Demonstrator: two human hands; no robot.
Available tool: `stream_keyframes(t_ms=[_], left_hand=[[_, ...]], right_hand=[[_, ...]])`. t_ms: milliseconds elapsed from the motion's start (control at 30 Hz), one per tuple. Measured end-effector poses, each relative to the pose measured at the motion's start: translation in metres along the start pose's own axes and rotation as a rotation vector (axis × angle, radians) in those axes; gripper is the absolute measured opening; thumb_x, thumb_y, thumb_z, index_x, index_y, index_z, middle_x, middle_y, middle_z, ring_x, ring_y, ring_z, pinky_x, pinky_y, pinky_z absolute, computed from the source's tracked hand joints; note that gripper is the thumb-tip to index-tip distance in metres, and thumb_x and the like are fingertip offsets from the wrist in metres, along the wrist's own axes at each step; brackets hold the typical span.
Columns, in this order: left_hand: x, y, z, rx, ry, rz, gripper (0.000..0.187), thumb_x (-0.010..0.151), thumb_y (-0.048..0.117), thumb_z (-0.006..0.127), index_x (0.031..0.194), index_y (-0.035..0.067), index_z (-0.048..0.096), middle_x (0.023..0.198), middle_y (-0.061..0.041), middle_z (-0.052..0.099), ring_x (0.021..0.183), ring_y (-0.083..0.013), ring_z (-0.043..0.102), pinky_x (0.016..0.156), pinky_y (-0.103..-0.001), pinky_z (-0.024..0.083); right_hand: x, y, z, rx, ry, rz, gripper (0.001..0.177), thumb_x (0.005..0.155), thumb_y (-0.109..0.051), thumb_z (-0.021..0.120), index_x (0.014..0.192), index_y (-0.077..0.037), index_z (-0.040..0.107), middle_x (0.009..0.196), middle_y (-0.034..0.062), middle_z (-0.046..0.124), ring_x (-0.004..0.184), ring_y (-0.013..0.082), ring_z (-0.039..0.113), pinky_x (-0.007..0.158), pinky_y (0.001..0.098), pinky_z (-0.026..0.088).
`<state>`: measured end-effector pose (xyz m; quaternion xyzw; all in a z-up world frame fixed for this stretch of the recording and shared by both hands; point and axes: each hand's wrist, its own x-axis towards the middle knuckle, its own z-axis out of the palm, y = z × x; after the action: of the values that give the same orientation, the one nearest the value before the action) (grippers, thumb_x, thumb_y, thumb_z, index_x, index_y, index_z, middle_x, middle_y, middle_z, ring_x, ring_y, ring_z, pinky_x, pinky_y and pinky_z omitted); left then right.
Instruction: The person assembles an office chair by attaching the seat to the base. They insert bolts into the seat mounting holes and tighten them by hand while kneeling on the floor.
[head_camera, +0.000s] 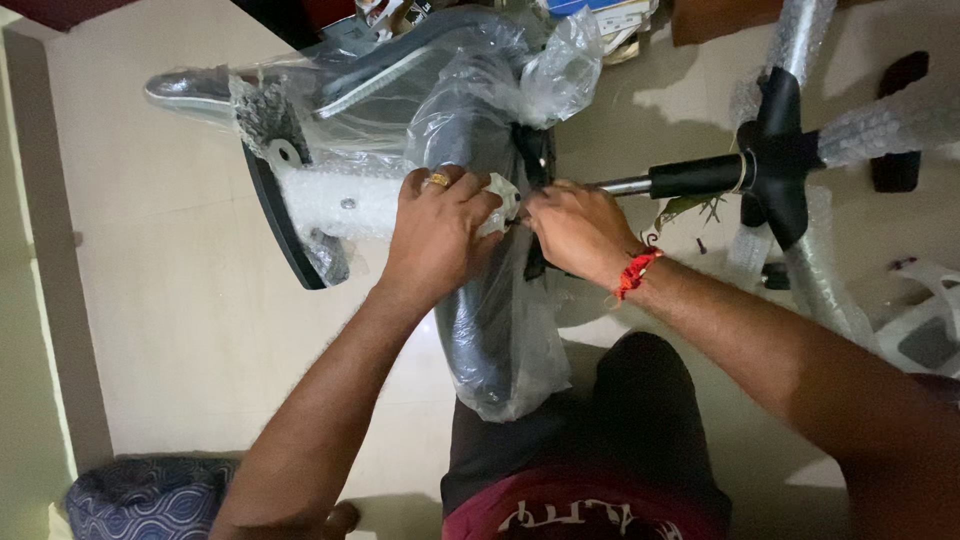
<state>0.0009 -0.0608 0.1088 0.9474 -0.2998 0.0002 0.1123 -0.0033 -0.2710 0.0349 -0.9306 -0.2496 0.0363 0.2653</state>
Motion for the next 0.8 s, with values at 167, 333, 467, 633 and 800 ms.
stream_keyframes(t_ms=[167, 333, 467, 633, 800], left_hand=[[-0.001, 0.001, 0.001, 0.009, -0.02, -0.029, 0.038, 0.078, 0.031, 0.083, 0.111, 0.016, 0.072, 0.116, -0.002, 0.066, 0.126, -0.0268, 0.056, 0.107, -0.056, 0.036], [-0.001, 0.0, 0.0, 0.012, -0.016, -0.014, 0.04, 0.076, 0.031, 0.084, 0.111, 0.016, 0.072, 0.118, -0.002, 0.066, 0.125, -0.0273, 0.056, 0.105, -0.057, 0.036], [-0.002, -0.001, 0.001, 0.005, 0.006, -0.006, 0.039, 0.075, 0.03, 0.084, 0.11, 0.016, 0.073, 0.118, -0.003, 0.066, 0.125, -0.0274, 0.056, 0.104, -0.058, 0.036], [-0.002, -0.002, 0.0, -0.015, 0.008, -0.001, 0.037, 0.077, 0.029, 0.083, 0.11, 0.015, 0.073, 0.119, -0.003, 0.066, 0.125, -0.0275, 0.056, 0.105, -0.056, 0.037], [-0.002, -0.002, 0.0, 0.007, 0.012, 0.007, 0.038, 0.075, 0.029, 0.083, 0.109, 0.015, 0.072, 0.119, -0.004, 0.066, 0.124, -0.0275, 0.057, 0.105, -0.057, 0.038]], right_hand=[[0.005, 0.0, 0.0, -0.137, -0.164, 0.061, 0.019, 0.096, -0.027, 0.063, 0.089, -0.013, 0.073, 0.084, 0.0141, 0.073, 0.077, 0.0371, 0.071, 0.067, 0.0501, 0.055], [0.003, -0.005, -0.006, -0.22, -0.011, -0.139, 0.01, 0.085, -0.016, 0.063, 0.086, -0.012, 0.073, 0.088, 0.0106, 0.071, 0.086, 0.0311, 0.07, 0.07, 0.0449, 0.056], [0.002, -0.008, -0.01, -0.338, 0.103, -0.248, 0.009, 0.081, -0.015, 0.063, 0.08, -0.014, 0.071, 0.086, 0.0055, 0.071, 0.096, 0.0269, 0.069, 0.077, 0.0434, 0.055], [0.007, -0.008, -0.008, -0.354, -0.004, -0.174, 0.013, 0.088, -0.016, 0.06, 0.086, -0.014, 0.072, 0.082, 0.0067, 0.072, 0.085, 0.0265, 0.07, 0.078, 0.0425, 0.054], [0.008, -0.01, -0.005, -0.371, 0.017, -0.174, 0.013, 0.088, -0.015, 0.059, 0.087, -0.012, 0.072, 0.084, 0.0083, 0.073, 0.084, 0.0264, 0.071, 0.079, 0.0422, 0.054]])
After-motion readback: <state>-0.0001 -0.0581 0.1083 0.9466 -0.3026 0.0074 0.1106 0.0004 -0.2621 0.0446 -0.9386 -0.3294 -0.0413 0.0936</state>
